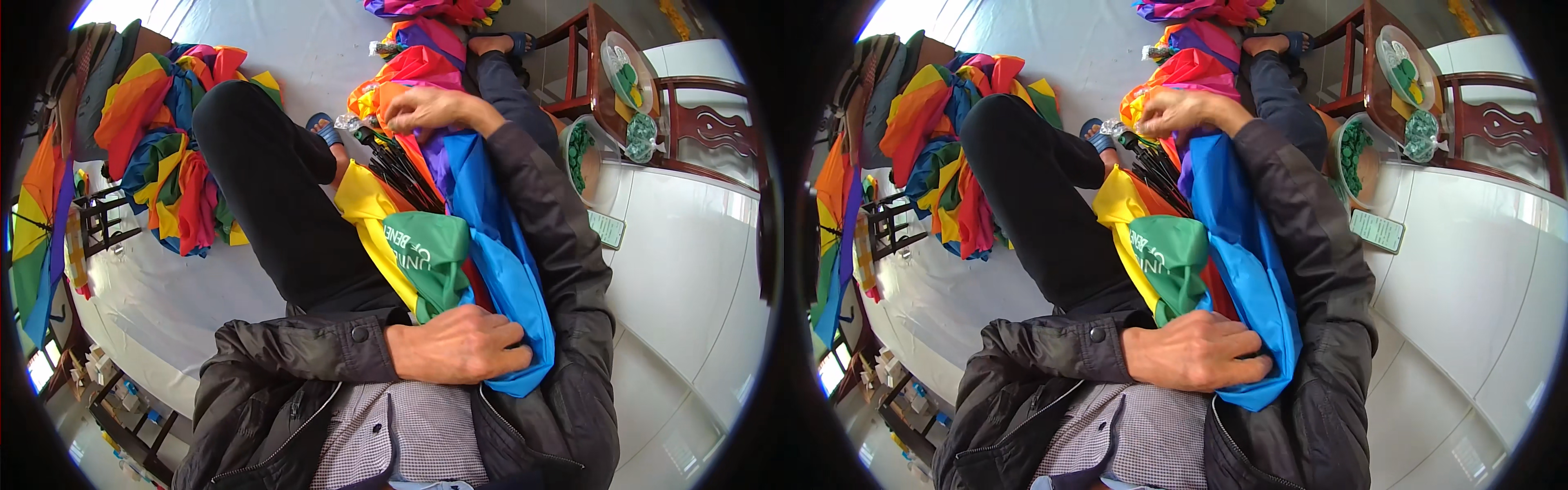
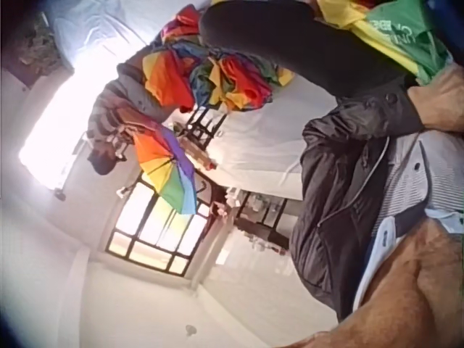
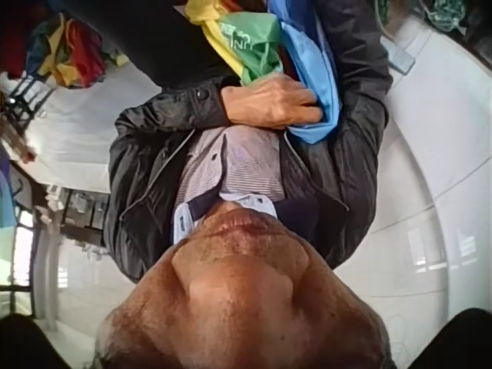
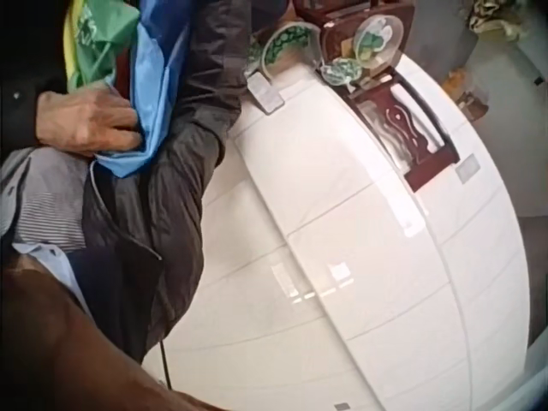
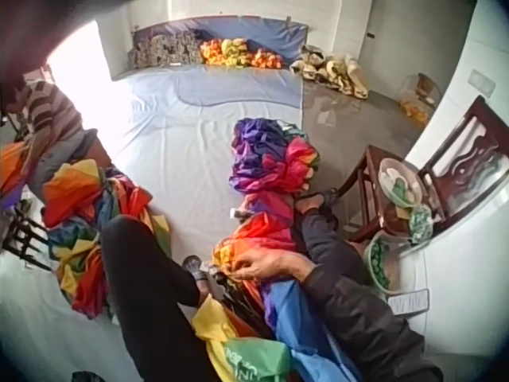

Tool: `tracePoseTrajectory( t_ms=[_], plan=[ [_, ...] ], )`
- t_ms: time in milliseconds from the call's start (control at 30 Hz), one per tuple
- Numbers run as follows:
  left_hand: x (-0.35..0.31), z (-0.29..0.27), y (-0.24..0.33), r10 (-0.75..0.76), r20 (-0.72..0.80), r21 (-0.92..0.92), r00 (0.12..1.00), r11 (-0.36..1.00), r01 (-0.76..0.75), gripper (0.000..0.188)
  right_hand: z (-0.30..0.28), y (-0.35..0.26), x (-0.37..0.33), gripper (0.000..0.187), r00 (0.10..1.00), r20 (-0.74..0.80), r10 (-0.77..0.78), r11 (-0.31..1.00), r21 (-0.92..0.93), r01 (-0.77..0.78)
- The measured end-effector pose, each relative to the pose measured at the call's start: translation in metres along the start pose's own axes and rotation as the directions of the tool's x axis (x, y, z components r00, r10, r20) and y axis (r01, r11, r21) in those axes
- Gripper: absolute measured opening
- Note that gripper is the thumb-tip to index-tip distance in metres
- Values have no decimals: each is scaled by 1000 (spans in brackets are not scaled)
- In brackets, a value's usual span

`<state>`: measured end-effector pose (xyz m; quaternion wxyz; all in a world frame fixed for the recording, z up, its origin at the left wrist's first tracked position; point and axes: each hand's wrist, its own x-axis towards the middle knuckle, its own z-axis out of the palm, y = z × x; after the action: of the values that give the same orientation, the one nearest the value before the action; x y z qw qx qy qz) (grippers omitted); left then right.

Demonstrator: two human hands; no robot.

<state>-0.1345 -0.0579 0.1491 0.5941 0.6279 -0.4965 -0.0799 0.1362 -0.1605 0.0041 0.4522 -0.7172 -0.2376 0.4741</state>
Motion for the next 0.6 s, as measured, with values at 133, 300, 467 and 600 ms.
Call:
tracePoseTrajectory(
  t_ms=[133,300,467,600],
  plan=[
    [-1,10,2,-4,5,-17,1000,1000,4,23,25,28,31,47,968,19,252,948,-207,-243],
    [-2,15,2,-10,30,-44,999,999,11,24,78,55,48,69,956,-228,184,826,-492,-276],
    [-2,19,1,-16,42,-75,999,997,20,23,114,92,54,67,883,-469,-5,765,-571,-299],
    [-6,15,2,-44,27,-76,999,996,46,25,101,99,46,65,946,-319,46,816,-535,-220]
  ],
)
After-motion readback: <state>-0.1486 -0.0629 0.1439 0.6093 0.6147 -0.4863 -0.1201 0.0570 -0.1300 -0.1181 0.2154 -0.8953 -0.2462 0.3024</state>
